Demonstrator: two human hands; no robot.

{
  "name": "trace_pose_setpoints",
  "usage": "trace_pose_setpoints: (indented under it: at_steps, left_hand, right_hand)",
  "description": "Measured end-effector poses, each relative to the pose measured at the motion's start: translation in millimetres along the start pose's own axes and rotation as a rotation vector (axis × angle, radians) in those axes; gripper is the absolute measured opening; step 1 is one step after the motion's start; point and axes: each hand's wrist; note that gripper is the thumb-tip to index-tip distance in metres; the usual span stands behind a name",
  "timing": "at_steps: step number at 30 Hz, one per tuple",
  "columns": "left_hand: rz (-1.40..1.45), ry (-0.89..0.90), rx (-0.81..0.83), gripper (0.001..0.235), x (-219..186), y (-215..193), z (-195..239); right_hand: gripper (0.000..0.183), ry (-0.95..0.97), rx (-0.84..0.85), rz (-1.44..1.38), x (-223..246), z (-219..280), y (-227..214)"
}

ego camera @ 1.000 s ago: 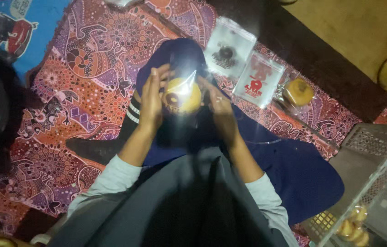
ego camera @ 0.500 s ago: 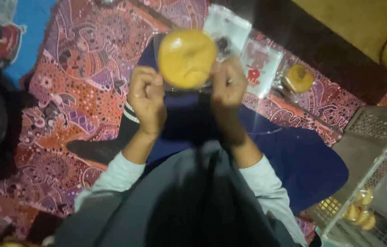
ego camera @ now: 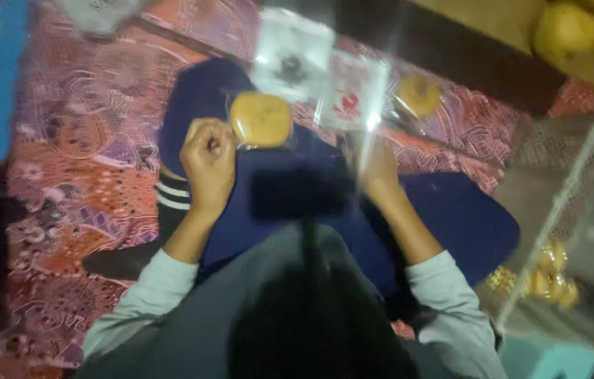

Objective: The person sits on the floor and repeatedly picks up round buns from a wooden board, places them into clear plastic bags, and then places the packaged buns into a white plastic crate. The process is repeated for multiple buns.

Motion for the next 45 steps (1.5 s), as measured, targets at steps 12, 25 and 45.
trace_pose_setpoints:
  at_steps: [12, 25, 45]
  left_hand:
    - [0.247, 0.036, 0.481, 0.033, 7, 280, -71]
    - [0.156, -0.308, 0.697, 0.08, 64, 356, -70]
    - [1.235, -0.775, 0.902, 0.057, -13, 269, -41]
  right_hand:
    - [0.051, 0.578, -0.427, -0.903, -162, -6, -55]
    - [0.067, 0.569, -0.31, -1.277, -253, -22, -8]
    - [0.067, 0.279, -0.261, -1.032, -166, 67, -118]
Point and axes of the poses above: each hand's wrist, its own z-axis away from the middle knuckle, its own y-axis out of the palm, x = y × z, and after that the axes turned 7 degrees about x, right-handed
